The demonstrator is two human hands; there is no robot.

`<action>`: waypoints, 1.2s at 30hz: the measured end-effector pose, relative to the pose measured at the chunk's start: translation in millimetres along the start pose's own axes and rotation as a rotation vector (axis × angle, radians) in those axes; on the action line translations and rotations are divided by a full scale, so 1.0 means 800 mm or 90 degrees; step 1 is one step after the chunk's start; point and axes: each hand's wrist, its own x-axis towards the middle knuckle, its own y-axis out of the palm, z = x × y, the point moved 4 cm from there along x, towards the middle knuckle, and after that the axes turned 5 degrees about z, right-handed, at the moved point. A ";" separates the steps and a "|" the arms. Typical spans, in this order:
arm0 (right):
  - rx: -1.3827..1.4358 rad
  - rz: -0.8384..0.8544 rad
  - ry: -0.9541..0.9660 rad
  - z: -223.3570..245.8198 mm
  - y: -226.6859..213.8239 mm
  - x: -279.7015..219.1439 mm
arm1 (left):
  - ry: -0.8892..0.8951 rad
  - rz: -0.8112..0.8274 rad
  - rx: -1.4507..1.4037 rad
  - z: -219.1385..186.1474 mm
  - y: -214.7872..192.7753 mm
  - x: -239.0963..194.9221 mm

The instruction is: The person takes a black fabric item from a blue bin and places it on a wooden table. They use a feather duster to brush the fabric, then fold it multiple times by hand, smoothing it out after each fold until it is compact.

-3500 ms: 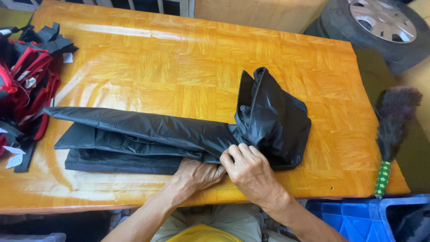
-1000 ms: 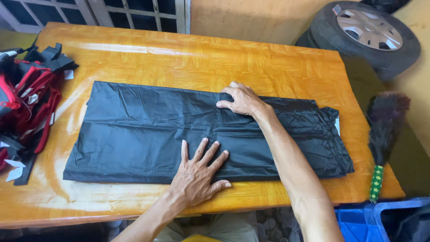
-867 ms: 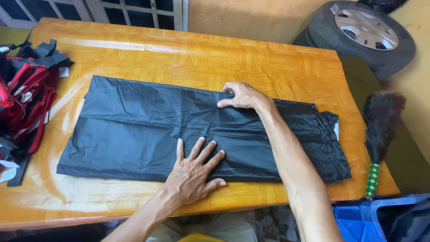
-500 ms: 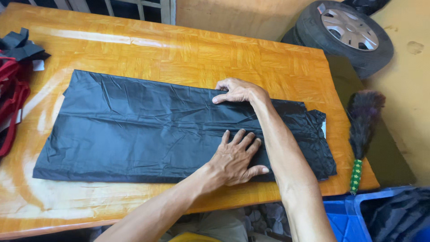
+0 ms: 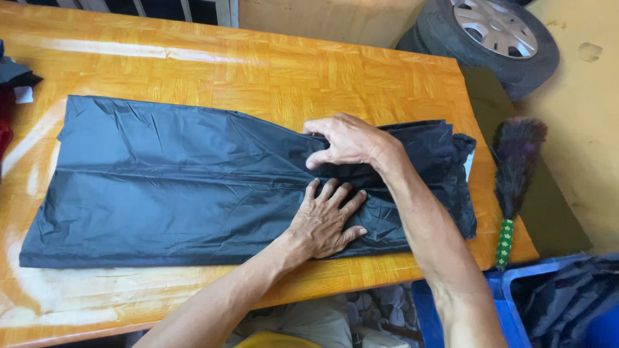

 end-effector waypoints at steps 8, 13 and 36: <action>-0.099 0.047 0.236 -0.102 0.010 -0.028 | -0.047 0.093 0.054 -0.007 -0.003 0.015; -0.090 0.035 0.247 -0.132 0.021 -0.025 | -0.037 0.083 0.058 0.003 -0.006 0.024; -0.248 -0.210 -0.097 0.013 0.064 -0.047 | -0.017 0.022 0.032 -0.003 -0.021 0.011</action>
